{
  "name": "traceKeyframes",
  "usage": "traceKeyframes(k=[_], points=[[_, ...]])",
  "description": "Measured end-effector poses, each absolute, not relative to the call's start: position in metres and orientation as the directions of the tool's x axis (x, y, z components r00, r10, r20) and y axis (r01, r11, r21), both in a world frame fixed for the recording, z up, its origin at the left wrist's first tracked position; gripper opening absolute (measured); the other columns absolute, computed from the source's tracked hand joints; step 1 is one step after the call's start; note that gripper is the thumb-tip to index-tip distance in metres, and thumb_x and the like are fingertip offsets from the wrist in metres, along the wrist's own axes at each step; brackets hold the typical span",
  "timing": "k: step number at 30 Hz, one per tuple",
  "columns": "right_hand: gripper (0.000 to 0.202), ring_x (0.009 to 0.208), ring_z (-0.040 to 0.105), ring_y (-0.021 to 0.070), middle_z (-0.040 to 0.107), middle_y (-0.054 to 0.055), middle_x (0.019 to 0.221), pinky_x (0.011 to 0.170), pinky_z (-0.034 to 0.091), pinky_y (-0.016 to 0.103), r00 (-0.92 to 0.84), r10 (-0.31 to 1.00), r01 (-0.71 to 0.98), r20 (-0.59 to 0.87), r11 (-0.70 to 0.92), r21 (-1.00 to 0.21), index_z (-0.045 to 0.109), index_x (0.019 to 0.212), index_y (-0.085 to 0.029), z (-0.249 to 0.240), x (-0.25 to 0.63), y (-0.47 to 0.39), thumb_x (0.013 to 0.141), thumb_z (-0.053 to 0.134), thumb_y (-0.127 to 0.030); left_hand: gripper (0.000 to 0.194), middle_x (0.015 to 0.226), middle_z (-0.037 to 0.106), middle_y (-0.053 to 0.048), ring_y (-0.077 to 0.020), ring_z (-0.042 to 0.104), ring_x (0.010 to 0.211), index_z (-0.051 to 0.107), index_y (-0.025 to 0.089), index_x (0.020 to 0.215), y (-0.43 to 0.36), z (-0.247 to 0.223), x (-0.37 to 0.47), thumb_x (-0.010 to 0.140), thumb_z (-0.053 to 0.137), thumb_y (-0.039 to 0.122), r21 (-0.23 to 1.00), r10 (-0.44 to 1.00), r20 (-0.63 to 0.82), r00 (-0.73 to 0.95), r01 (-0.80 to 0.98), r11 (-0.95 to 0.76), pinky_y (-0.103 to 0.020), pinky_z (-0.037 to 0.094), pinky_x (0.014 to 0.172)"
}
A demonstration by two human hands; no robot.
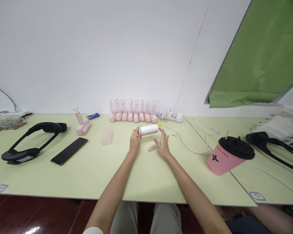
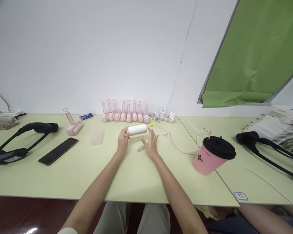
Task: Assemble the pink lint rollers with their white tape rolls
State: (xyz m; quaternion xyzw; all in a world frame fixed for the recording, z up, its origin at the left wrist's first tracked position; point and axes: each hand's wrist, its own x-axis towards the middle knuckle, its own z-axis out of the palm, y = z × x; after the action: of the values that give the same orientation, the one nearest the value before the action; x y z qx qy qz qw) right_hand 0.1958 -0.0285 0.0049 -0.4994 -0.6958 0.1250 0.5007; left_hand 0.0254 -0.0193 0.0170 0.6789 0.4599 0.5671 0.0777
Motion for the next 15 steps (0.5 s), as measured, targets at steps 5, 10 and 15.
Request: traceKeyframes(k=[5, 10, 15], points=[[0.035, 0.127, 0.025, 0.0256, 0.047, 0.003, 0.127, 0.092, -0.013, 0.066, -0.36, 0.868, 0.796, 0.341, 0.477, -0.374, 0.054, 0.108, -0.032, -0.003, 0.206, -0.029, 0.087, 0.03, -0.045, 0.039, 0.106, 0.051, -0.007, -0.016, 0.051, 0.094, 0.038, 0.024, 0.126, -0.008, 0.013, 0.004, 0.087, 0.032, 0.031, 0.747, 0.705, 0.624, -0.336, 0.523, -0.412, -0.026, 0.045, 0.074], [0.041, 0.129, 0.022, 0.0239, 0.038, 0.006, 0.135, 0.095, -0.009, 0.065, -0.134, 0.874, 0.828, 0.467, 0.357, -0.432, 0.042, 0.123, -0.026, -0.001, 0.221, -0.021, 0.089, 0.023, -0.039, 0.039, 0.11, 0.052, -0.007, -0.0163, 0.051, 0.094, 0.041, 0.022, 0.124, -0.011, 0.012, 0.011, 0.087, 0.034, 0.031, 0.778, 0.746, 0.598, -0.294, 0.439, -0.45, -0.026, 0.045, 0.074], [0.045, 0.128, 0.025, 0.0195, 0.035, 0.005, 0.137, 0.104, 0.006, 0.049, -0.002, 0.7, 0.79, 0.714, 0.439, -0.428, 0.032, 0.13, -0.025, 0.024, 0.21, -0.039, 0.09, 0.018, -0.037, 0.038, 0.11, 0.053, -0.007, -0.0171, 0.049, 0.1, 0.043, 0.022, 0.123, -0.026, 0.012, 0.036, 0.087, 0.036, 0.032, 0.644, 0.737, 0.675, 0.038, 0.457, -0.613, -0.03, 0.04, 0.085]])
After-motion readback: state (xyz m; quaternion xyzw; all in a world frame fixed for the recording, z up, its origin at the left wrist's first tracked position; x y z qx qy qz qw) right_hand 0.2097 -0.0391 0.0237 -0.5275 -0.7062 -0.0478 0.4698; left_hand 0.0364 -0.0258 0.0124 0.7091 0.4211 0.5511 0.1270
